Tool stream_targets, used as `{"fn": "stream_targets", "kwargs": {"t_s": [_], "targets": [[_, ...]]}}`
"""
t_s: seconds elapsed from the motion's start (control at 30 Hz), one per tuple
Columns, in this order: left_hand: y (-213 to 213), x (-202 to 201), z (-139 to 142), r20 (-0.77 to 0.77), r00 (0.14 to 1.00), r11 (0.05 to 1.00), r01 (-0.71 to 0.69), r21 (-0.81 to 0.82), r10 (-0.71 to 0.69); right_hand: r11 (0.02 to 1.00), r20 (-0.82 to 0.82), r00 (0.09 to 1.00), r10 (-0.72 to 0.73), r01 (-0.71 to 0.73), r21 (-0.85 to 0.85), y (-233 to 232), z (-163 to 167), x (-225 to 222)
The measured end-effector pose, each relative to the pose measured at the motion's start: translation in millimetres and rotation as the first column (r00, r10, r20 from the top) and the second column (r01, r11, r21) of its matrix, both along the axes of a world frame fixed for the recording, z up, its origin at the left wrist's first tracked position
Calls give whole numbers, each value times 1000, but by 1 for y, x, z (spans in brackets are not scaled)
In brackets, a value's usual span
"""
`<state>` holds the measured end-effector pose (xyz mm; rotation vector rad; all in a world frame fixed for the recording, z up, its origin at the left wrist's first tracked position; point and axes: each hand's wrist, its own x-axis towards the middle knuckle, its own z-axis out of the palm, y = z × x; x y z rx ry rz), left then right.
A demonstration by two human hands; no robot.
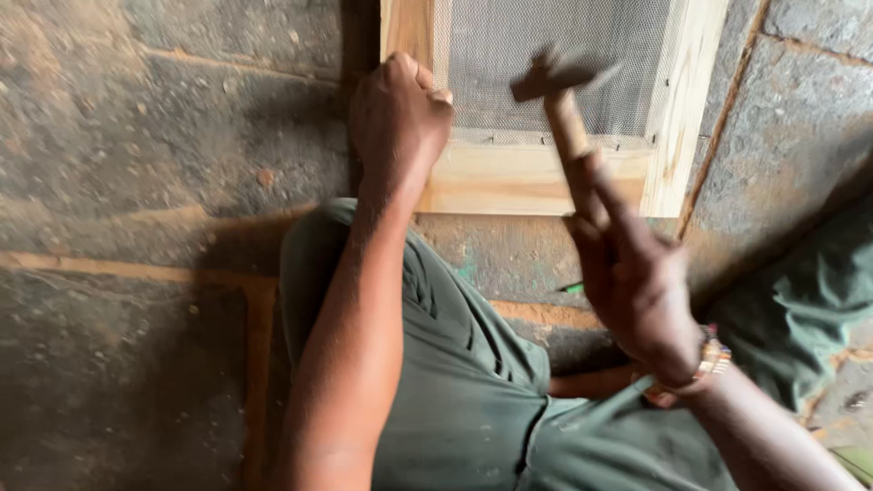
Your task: The person sits on a stone floor and secures a metal mesh screen to a wooden frame using a hammer and nails. They repeatedly pick up nails, position them along the frame edges, and hammer them in to fasten the screen.
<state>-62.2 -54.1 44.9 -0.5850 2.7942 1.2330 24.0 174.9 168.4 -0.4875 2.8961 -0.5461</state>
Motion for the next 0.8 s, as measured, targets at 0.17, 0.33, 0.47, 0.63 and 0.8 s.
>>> {"fn": "stream_targets", "kwargs": {"t_s": [0.17, 0.33, 0.47, 0.63, 0.8], "targets": [[-2, -5, -3, -24, 1000, 1000, -12, 24, 13, 988, -26, 997, 72, -75, -138, 4, -25, 19], [-3, -7, 1, -66, 998, 999, -12, -35, 10, 999, 63, 998, 23, -24, 28, 7, -46, 28], [-7, -7, 5, 63, 997, 999, -43, -13, 43, 987, -79, 996, -28, 16, -159, -1, -47, 32], [-12, -13, -2, 77, 992, 979, -88, -186, 104, 958, 53, 996, -74, 86, -274, -8, -43, 35], [-12, -21, -13, -7, 998, 965, -62, -254, 62, 452, 919, 335, -206, 866, -214, 12, -33, 92]]}}
